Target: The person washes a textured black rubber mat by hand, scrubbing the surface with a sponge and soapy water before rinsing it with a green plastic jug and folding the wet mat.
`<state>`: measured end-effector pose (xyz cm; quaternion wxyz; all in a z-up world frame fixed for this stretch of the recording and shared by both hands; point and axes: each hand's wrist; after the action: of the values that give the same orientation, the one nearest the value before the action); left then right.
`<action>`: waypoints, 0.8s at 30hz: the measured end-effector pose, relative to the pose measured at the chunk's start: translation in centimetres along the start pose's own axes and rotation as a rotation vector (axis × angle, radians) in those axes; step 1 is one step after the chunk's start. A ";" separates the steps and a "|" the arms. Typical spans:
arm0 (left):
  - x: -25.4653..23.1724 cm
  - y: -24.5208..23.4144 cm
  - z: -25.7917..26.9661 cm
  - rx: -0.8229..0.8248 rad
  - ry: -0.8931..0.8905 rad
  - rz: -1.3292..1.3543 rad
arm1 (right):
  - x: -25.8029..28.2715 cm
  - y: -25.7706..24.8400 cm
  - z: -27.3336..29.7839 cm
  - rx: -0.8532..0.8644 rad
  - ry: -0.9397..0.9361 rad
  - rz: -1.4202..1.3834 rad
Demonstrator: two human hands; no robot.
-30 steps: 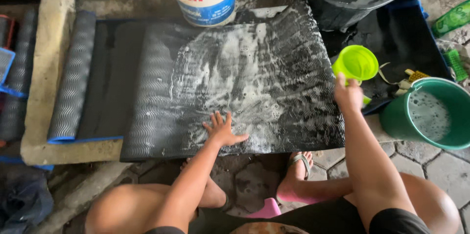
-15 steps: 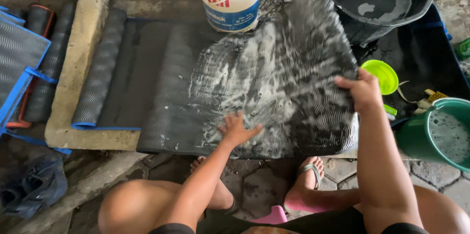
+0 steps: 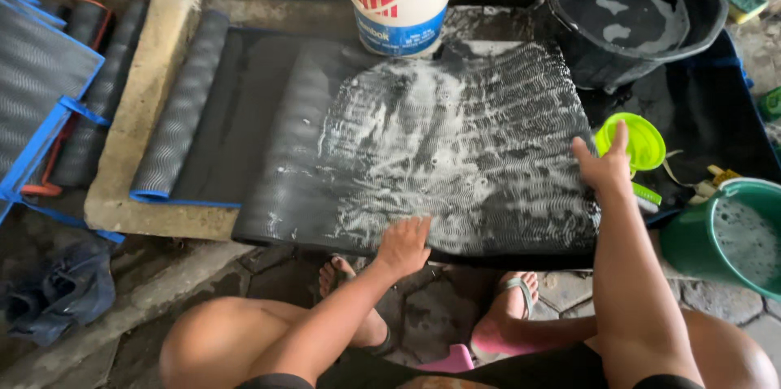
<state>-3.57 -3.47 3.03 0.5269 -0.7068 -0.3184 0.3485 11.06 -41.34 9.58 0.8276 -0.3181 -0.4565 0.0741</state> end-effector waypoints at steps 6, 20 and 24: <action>0.7 3.9 -0.2 -0.036 0.009 -0.028 | 1.6 -0.1 3.9 0.299 -0.082 0.629; 0.1 -11.3 -5.9 -0.640 -0.072 0.375 | 1.1 0.4 6.0 0.255 -0.090 -0.030; 0.1 -13.4 -7.0 -0.685 -0.036 0.436 | -2.7 1.4 1.8 0.144 -0.010 -0.085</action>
<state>1.17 -3.83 17.34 0.1691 -0.8862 -0.2679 0.3380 8.31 -40.50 7.52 0.8486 -0.2378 -0.4670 0.0732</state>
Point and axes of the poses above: each hand's wrist, its own z-axis away from the middle knuckle, its own y-axis out of the palm, x = y × z, and after that the axes turned 9 degrees about x, right-handed
